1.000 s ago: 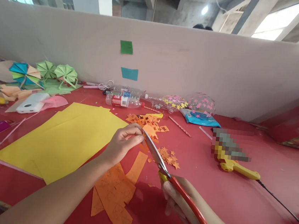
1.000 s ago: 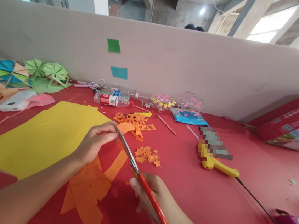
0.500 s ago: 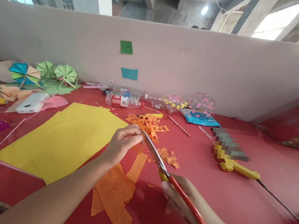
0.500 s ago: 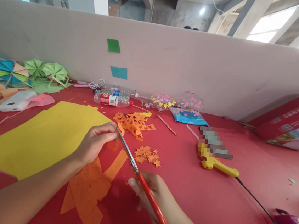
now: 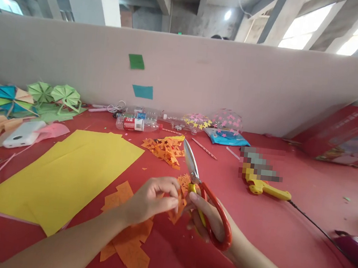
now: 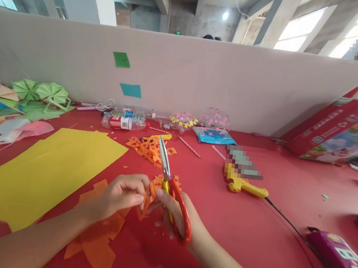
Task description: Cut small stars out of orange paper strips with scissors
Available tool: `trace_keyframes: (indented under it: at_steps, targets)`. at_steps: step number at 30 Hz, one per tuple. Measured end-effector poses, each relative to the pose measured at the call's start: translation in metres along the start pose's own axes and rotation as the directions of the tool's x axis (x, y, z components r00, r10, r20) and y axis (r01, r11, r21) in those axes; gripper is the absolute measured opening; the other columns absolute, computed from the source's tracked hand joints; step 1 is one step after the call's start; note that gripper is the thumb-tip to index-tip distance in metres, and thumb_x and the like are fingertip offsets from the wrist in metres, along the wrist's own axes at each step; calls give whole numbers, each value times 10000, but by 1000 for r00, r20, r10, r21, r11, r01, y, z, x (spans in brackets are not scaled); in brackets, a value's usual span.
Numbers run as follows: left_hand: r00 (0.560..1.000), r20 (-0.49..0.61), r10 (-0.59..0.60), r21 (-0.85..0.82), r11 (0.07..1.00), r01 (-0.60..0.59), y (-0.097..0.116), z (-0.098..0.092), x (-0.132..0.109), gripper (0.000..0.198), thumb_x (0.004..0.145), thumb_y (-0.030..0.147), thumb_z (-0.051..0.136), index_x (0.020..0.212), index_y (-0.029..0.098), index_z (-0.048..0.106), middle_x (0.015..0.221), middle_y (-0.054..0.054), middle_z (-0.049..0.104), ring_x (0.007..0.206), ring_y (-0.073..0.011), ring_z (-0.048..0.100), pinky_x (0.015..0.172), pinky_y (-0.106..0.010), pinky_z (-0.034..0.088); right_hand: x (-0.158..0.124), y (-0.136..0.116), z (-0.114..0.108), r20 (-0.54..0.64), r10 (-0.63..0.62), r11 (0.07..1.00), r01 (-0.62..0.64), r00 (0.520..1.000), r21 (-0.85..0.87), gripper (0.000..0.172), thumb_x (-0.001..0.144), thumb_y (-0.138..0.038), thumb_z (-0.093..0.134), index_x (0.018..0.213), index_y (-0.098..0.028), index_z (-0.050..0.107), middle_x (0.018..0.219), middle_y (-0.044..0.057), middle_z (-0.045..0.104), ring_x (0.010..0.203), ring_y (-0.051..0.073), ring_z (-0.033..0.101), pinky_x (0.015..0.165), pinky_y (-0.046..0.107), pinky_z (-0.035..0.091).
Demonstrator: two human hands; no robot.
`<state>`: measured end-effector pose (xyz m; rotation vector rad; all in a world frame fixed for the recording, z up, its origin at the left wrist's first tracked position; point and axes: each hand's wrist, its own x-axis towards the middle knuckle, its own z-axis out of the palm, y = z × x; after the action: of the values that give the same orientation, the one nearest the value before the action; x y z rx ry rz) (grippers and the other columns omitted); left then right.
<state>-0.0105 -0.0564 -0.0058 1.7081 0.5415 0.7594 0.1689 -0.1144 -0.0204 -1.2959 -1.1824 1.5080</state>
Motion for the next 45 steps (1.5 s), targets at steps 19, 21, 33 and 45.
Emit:
trace_keyframes:
  at_steps: [19, 21, 33, 45]
  targets:
    - [987, 142, 72, 468, 874, -131, 15, 14, 13, 203, 796, 122, 479, 602, 174, 511, 694, 14, 479, 658, -107, 487, 632, -230, 381, 10, -1, -6, -24, -95, 971, 98, 995, 216, 370, 718, -389, 685, 489, -185, 478, 343, -97, 425, 258, 49, 378, 433, 224, 459]
    - [988, 141, 59, 489, 864, -121, 15, 14, 21, 195, 803, 146, 485, 611, 178, 505, 689, 17, 461, 656, -111, 482, 635, -234, 383, 13, -1, -9, -54, -121, 955, 131, 991, 265, 398, 711, -387, 683, 454, -197, 445, 309, -108, 369, 250, 52, 357, 471, 251, 487]
    - [986, 88, 144, 814, 559, -154, -29, -5, 32, 207, 858, 132, 366, 684, 191, 462, 795, -40, 523, 793, -187, 494, 746, -325, 406, 25, -6, -28, -214, -208, 948, 251, 954, 196, 514, 716, -383, 683, 354, -222, 356, 244, -88, 330, 253, 66, 346, 475, 253, 454]
    - [993, -4, 116, 785, 615, -68, -38, -4, 36, 217, 833, 179, 450, 619, 187, 482, 744, -30, 525, 758, -179, 526, 708, -310, 410, 16, -8, -17, -170, -180, 969, 204, 969, 136, 414, 699, -367, 701, 460, -228, 393, 276, -107, 345, 265, 70, 349, 480, 255, 472]
